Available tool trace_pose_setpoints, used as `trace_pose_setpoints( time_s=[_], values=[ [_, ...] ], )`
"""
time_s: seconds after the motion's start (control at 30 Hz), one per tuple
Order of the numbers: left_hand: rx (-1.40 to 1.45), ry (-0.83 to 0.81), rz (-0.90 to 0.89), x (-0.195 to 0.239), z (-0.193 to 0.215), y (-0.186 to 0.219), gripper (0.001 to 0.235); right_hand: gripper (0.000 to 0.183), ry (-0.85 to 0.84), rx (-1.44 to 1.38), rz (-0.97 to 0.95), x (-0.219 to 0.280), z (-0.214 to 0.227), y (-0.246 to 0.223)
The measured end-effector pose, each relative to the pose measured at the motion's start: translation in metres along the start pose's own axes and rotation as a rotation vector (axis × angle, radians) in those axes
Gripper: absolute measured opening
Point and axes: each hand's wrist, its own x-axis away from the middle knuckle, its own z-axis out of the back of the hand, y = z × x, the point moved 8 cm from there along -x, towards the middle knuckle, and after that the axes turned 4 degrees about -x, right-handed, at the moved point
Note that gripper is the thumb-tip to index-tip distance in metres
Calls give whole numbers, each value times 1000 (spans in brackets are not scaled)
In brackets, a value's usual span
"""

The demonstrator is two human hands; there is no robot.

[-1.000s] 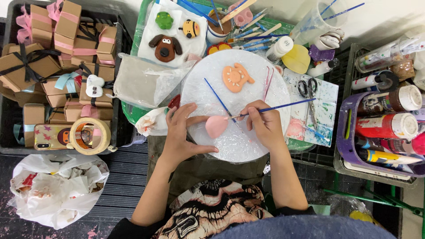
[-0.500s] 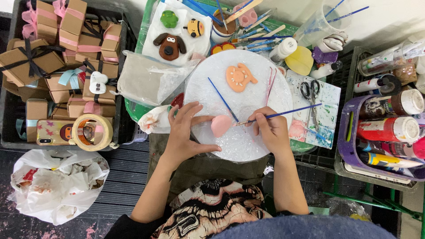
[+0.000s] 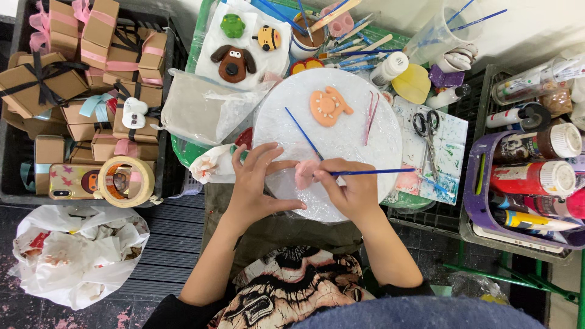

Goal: The person applies a liquid to two small figures using a brush while they are on a rotating plate. They rotate the plate by hand and pick up the figures to apply the liquid to different sides.

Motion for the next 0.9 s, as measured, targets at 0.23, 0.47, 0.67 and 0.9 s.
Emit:
trace_pose_setpoints(
  time_s=[0.23,0.47,0.67,0.9],
  values=[
    [-2,8,-6,1,0,0,106,7,108,-282,-134,12,10,13],
    [6,6,-30,2,-3,1,104,6,12,-93,-138,13,0,22],
    [-4,-8,-19,2,-6,1,102,14,240,-442,-246,23,21,61],
    [-26,-1,-27,2,-6,2,103,16,266,-511,-257,28,20,74]
  ],
)
